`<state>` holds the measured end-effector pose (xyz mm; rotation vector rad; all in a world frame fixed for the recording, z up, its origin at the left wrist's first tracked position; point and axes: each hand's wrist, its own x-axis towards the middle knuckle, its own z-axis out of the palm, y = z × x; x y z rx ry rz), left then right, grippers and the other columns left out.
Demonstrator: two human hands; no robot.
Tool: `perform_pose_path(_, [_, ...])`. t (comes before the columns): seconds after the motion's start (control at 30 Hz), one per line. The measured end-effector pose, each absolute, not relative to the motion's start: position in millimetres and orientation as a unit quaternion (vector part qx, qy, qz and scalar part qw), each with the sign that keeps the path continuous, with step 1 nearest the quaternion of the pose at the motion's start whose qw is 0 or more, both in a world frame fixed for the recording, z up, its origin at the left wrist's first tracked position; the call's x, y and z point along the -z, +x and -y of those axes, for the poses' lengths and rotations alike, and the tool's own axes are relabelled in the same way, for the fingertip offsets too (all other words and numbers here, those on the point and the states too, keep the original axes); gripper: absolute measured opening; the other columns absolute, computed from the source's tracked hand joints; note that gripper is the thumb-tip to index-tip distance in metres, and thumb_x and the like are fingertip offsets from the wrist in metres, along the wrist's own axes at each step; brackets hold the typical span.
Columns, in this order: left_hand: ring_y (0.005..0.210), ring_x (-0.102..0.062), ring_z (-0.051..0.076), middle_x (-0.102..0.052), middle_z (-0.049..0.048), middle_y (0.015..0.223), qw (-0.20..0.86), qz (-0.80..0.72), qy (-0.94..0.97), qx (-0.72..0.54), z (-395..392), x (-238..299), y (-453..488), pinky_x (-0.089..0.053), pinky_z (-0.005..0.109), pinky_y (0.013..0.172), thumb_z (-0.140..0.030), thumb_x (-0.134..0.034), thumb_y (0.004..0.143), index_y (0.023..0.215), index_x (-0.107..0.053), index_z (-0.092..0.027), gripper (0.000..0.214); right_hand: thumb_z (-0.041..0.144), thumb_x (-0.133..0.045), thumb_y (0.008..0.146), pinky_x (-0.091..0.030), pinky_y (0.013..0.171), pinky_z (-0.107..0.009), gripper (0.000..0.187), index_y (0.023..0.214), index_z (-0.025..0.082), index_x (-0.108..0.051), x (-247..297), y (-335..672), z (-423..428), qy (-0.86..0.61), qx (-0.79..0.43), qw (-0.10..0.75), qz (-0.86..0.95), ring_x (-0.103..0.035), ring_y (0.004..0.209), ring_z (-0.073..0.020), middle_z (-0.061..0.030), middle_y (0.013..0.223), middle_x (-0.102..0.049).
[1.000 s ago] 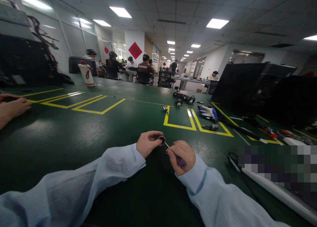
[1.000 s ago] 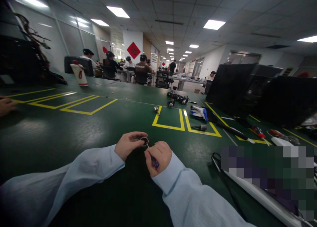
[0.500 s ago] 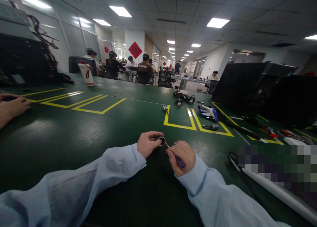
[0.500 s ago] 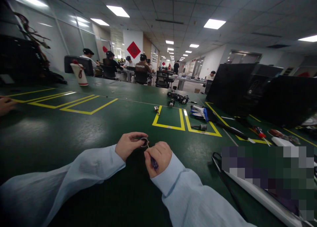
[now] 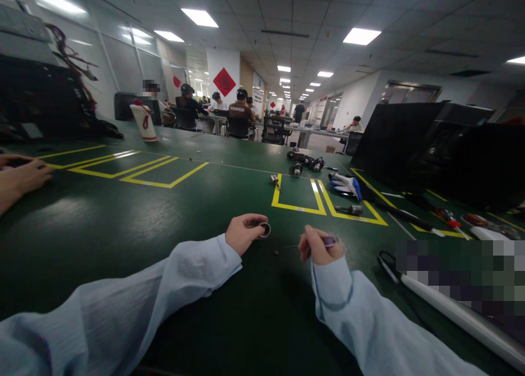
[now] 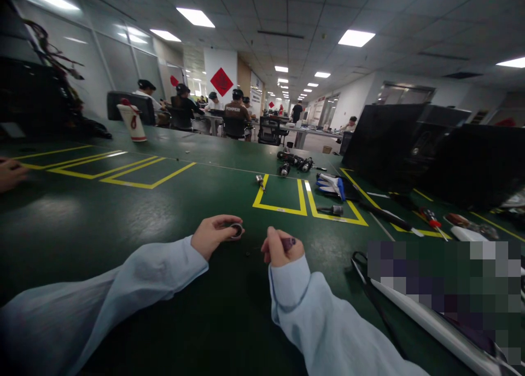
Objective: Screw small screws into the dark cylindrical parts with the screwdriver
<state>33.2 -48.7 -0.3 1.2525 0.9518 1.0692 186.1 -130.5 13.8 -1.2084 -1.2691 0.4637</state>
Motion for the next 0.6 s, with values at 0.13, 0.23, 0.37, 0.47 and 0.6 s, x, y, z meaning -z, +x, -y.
perform_pose_path(0.13, [0.075,-0.064,0.02,-0.066,0.0063,0.078,0.596,-0.416,0.499,-0.472,49.6,-3.3,34.3,-0.055,0.036,0.07,-0.005,-0.058,0.058,0.08,-0.064,-0.01,0.023,0.047,-0.051,0.069,-0.024,0.028,-0.02,0.045,0.035,0.018,-0.045,-15.7,192.4,118.8,-0.556,-0.324,0.626,0.441,-0.035,0.023,-0.007,0.0046,0.026,-0.036])
perform_pose_path(0.23, [0.076,-0.064,0.02,-0.066,0.0071,0.078,0.605,-0.416,0.488,-0.472,52.3,-6.0,35.4,-0.055,0.036,0.071,-0.005,-0.057,0.058,0.079,-0.064,-0.009,0.022,0.048,-0.056,0.065,-0.026,0.029,-0.019,0.043,0.036,0.016,-0.049,-12.8,190.7,114.1,-0.549,-0.347,0.621,0.439,-0.037,0.024,-0.0066,0.0039,0.025,-0.039])
perform_pose_path(0.37, [0.077,-0.064,0.021,-0.066,0.0072,0.079,0.607,-0.416,0.489,-0.469,53.3,-6.8,35.5,-0.055,0.036,0.072,-0.004,-0.056,0.058,0.08,-0.064,-0.009,0.023,0.049,-0.056,0.064,-0.029,0.031,-0.017,0.043,0.039,0.015,-0.052,-6.1,186.6,112.5,-0.548,-0.361,0.603,0.453,-0.039,0.026,-0.0062,0.0031,0.027,-0.043])
perform_pose_path(0.47, [0.078,-0.063,0.021,-0.066,0.0076,0.079,0.608,-0.416,0.49,-0.466,52.5,-6.1,35.2,-0.055,0.037,0.072,-0.005,-0.057,0.059,0.08,-0.064,-0.01,0.023,0.05,-0.055,0.065,-0.031,0.032,-0.018,0.043,0.04,0.015,-0.052,-3.7,185.5,112.1,-0.56,-0.352,0.587,0.466,-0.04,0.027,-0.0066,0.0029,0.028,-0.043])
perform_pose_path(0.6, [0.078,-0.063,0.021,-0.066,0.0075,0.077,0.617,-0.411,0.484,-0.465,52.3,-5.6,35.5,-0.054,0.037,0.073,-0.006,-0.058,0.058,0.08,-0.064,-0.009,0.023,0.051,-0.051,0.067,-0.03,0.03,-0.018,0.045,0.037,0.016,-0.049,-7.3,184.2,114.5,-0.583,-0.325,0.559,0.491,-0.038,0.025,-0.0066,0.0032,0.027,-0.041])
